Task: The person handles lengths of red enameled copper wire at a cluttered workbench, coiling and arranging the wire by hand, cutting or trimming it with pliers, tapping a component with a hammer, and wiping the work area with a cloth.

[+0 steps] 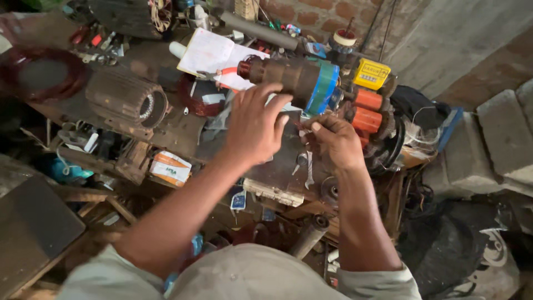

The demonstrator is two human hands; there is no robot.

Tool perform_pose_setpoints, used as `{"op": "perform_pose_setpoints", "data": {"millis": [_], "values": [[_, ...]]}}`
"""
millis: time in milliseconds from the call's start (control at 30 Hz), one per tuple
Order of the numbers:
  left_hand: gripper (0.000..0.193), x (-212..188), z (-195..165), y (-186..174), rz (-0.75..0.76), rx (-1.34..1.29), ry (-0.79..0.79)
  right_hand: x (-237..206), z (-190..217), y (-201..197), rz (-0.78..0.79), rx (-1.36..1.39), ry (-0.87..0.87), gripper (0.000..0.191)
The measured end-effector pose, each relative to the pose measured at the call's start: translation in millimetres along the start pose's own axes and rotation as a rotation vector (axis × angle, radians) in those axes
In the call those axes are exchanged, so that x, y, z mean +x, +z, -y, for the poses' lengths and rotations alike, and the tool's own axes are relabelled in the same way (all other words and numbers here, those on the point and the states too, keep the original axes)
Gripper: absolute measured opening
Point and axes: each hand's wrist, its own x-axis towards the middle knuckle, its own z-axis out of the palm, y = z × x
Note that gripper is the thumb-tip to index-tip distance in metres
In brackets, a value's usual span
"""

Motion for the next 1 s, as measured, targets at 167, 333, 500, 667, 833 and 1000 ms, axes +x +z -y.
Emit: {"op": "perform_pose_setpoints", "data": {"millis": [167, 333, 500, 667, 833, 1000], "values": [[0.017, 24.7, 16.0, 10.7, 0.667, -0.439, -0.455, -3.3, 9.1, 5.0, -0.024, -0.085, -0.062, 0.015], [0.013, 3.6, -0.2, 15.7, 0.621, -0.508, -0.582, -20.3, -1.3, 7.9, -0.139, -0.228, -0.237, 0.015], [0.01, 9.4, -2.8, 22.3, 0.537, -0.507, -0.469, -29.6, -7.8, 5.1, -0.207, -0.294, -0.333, 0.011], [0.015, 17.7, -7.5, 22.2, 0.56, -0.549, -0.365, -38.0, -2.9, 4.7, -0.201, -0.168, -0.239, 0.012], [0.016, 23.9, -14.1, 26.6, 0.601, -0.512, -0.269, -42.9, 0.1, 4.2, -0.165, -0.177, -0.209, 0.018], [0.012, 29.0, -12.6, 31.0, 0.708, -0.436, -0.397, -39.5, 6.0, 2.2, -0.145, -0.198, -0.188, 0.019]]}}
